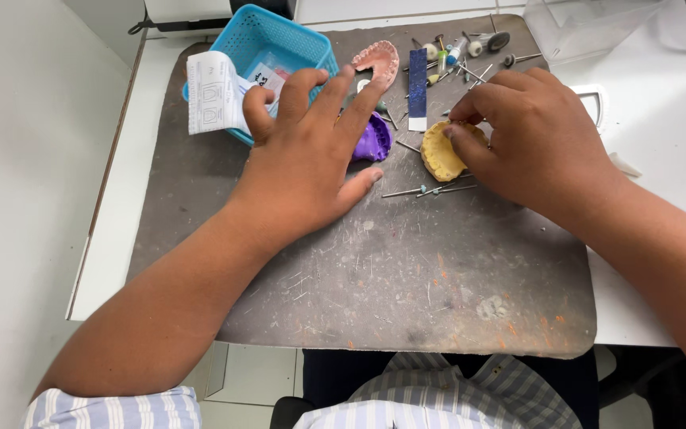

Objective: The person handles a purple and yellow dental mold and a yellow cast, repeatedly fitting and separating them. They use a metal dental tool to scrape and adjust the mold edges, then place the cast into a blue basket. The person continues to manipulate the mold with the tool, scraping its interior surfaces.

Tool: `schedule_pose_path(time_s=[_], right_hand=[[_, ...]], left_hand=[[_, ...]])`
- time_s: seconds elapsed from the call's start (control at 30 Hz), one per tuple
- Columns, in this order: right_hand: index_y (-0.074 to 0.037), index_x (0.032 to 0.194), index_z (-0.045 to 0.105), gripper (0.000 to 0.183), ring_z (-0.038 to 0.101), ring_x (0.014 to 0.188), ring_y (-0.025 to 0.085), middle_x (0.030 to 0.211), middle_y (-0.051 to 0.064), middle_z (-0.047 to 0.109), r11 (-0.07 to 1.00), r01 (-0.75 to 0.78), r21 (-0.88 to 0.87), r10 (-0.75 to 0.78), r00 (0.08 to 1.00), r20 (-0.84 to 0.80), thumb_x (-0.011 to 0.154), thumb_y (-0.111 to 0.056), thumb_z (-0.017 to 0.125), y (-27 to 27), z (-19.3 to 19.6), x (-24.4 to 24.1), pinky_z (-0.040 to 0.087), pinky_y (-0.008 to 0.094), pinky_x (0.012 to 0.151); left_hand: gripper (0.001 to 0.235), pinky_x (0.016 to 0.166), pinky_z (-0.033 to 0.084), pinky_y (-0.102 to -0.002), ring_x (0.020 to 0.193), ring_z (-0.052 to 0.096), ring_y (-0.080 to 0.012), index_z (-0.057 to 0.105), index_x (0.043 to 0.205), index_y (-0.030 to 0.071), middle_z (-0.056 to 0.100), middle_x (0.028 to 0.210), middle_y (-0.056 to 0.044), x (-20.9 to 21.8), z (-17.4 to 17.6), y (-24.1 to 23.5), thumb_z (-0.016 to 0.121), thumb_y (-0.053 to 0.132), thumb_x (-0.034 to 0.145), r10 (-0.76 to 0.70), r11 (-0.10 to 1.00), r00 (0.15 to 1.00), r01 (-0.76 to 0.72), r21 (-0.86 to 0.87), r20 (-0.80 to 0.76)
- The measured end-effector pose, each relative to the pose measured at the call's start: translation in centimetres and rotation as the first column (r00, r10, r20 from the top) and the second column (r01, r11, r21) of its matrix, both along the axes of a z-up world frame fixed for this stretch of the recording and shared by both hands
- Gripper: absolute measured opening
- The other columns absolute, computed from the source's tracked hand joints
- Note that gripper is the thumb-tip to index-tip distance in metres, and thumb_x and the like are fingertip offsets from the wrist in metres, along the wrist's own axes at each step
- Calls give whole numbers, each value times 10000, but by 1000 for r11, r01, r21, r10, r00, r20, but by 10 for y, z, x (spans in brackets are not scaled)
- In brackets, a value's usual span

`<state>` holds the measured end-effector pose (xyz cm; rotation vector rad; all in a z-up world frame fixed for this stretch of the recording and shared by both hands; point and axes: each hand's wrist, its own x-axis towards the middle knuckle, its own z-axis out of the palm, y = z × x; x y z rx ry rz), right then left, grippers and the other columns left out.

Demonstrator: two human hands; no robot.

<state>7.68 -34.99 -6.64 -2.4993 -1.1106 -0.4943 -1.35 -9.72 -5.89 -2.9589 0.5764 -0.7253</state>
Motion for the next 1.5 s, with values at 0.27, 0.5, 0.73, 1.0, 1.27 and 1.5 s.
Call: schedule_pose_path(time_s=[0.27,0.5,0.73,1.0,1.27,1.5], right_hand=[[-49,1037,747,102,646,922,283,953,97,722,998,34,51,-35,999,9,985,-137,744,-5,11,4,513,418,820],[-61,1096,788,205,695,883,277,984,139,723,991,116,60,-94,953,-288,902,-123,767,-11,5,23,552,381,787],[-46,1110,782,236,683,897,298,993,143,724,996,53,71,-32,964,-263,934,-102,634,-15,7,21,542,415,809],[-20,991,769,321,681,820,299,860,134,725,986,135,-94,-155,952,-263,827,-292,813,-1,10,2,546,442,727],[34,1193,475,303,738,834,320,1076,249,700,640,257,724,553,500,-666,947,-129,544,-23,16,10,625,460,657],[43,1349,423,389,678,849,334,1154,376,599,338,319,886,935,-7,-354,1063,-202,519,-39,15,-13,589,440,607]], left_hand=[[829,1040,218,-632,1277,459,-268,529,1478,54,647,1214,-64,8,-6,3,818,481,829,38,999,995,-39,-11,-96],[635,1027,217,-562,1199,492,-272,684,1223,98,628,1140,-63,3,4,1,881,385,692,-56,985,998,49,-167,-35],[550,980,568,-309,1083,639,-177,621,1227,77,591,1212,-72,-4,18,-7,910,179,771,-273,766,962,211,-607,-11],[626,1083,607,-300,1198,648,-133,519,1308,91,565,1278,-31,-14,12,-16,898,115,810,-494,426,867,173,-888,-68],[687,1092,619,-323,1224,645,-154,482,1359,110,543,1312,-43,-19,10,-20,858,106,783,-550,314,821,31,-949,-155],[599,1230,526,-341,1389,591,-199,421,1302,84,570,1344,-107,-20,10,-24,798,36,839,-637,227,769,121,-966,-53]])
